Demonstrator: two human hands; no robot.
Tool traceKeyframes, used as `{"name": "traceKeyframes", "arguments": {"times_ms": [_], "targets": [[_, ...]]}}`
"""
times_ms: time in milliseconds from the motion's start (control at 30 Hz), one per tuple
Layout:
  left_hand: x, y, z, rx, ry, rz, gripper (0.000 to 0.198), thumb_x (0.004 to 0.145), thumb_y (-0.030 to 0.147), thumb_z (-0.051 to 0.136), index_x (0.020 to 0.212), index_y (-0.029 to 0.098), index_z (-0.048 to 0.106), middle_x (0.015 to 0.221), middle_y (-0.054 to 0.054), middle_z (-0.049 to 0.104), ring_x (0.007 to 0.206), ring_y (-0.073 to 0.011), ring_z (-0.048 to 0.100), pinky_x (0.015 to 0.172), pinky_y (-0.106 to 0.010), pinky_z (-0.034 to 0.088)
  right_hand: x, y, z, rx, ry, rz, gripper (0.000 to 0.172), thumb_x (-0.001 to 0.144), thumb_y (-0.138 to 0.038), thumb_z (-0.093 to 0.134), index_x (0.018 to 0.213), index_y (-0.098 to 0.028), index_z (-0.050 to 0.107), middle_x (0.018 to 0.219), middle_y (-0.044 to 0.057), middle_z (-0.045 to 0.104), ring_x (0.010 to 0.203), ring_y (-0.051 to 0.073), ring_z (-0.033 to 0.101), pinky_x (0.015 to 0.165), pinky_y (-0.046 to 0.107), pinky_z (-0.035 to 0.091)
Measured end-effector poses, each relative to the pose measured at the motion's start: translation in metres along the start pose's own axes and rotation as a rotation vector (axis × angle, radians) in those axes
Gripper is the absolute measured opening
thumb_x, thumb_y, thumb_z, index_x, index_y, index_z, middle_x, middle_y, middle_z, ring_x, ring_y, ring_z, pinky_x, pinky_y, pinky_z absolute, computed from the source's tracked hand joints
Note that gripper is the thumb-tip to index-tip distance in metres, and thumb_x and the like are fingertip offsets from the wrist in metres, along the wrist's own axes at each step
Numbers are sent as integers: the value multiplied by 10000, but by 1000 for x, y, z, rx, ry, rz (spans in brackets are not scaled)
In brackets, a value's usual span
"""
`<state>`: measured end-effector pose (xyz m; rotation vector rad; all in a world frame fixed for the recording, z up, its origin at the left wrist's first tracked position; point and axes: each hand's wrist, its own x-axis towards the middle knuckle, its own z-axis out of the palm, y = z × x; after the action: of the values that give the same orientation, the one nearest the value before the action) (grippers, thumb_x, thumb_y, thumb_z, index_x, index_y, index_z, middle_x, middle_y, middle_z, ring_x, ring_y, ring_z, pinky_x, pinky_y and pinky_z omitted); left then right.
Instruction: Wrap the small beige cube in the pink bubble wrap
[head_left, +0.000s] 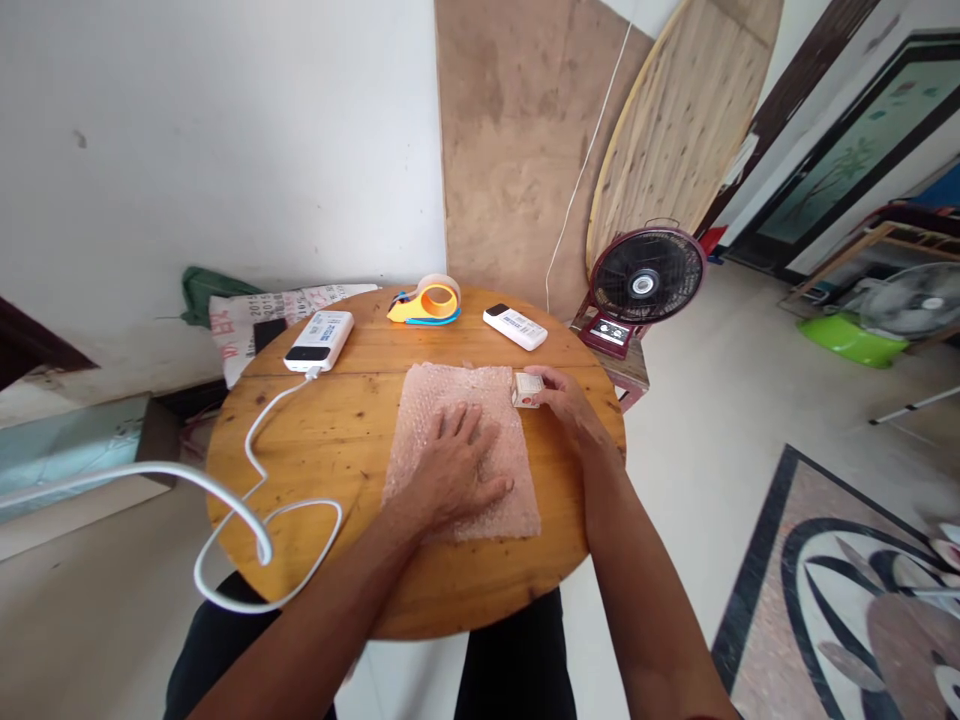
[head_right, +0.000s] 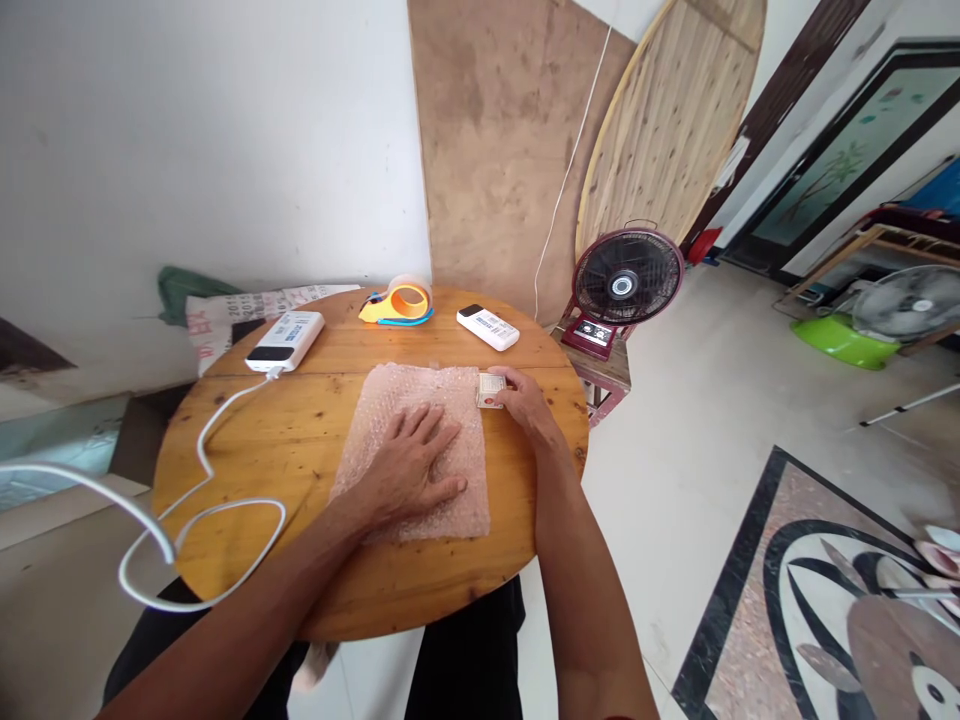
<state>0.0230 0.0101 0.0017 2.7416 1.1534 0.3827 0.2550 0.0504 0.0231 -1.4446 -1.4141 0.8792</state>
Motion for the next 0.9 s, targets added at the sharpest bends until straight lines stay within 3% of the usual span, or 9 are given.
{"name": "traceKeyframes", "arguments": {"times_ms": [133,267,400,533,900], "targets": [[0,1,-1,-4,-1,0,727,794,642,516,1380,216,450,1527,-171,320,1418,-387,236,1138,-588,133,1,1,-2,-9,38,14,466,620,-220,596,1083,-208,654,1056,11,684,1006,222,593,928,354,434],[0,0,-2,-12,-2,-3,721,798,644,507,1377,218,453,1527,-167,321,1420,-381,234,1141,-580,127,-3,-7,-2,179,36,-27,419,634,-240,644,1050,-198,648,979,6,684,920,198,596,891,338,443],[0,0,-3,-12,-7,-9,727,795,647,510,1385,227,445,1535,-164,306,1424,-382,224,1141,-583,123,-10,-18,-2,309,-81,-112,444,653,-240,679,1095,-222,636,1008,6,681,938,194,599,885,329,444],[0,1,-4,-15,-12,-6,741,796,643,510,1401,224,423,1532,-164,312,1424,-380,225,1143,-576,123,-12,-21,-1,96,-277,-72,411,646,-212,658,1057,-205,671,1017,16,680,945,205,595,888,342,435],[0,3,-5,-23,-23,-16,723,800,631,517,1386,213,446,1534,-169,309,1430,-379,217,1147,-578,112,-11,-22,-2,-55,-288,-71,420,667,-215,637,1086,-192,653,1034,22,676,975,206,591,901,340,431]]}}
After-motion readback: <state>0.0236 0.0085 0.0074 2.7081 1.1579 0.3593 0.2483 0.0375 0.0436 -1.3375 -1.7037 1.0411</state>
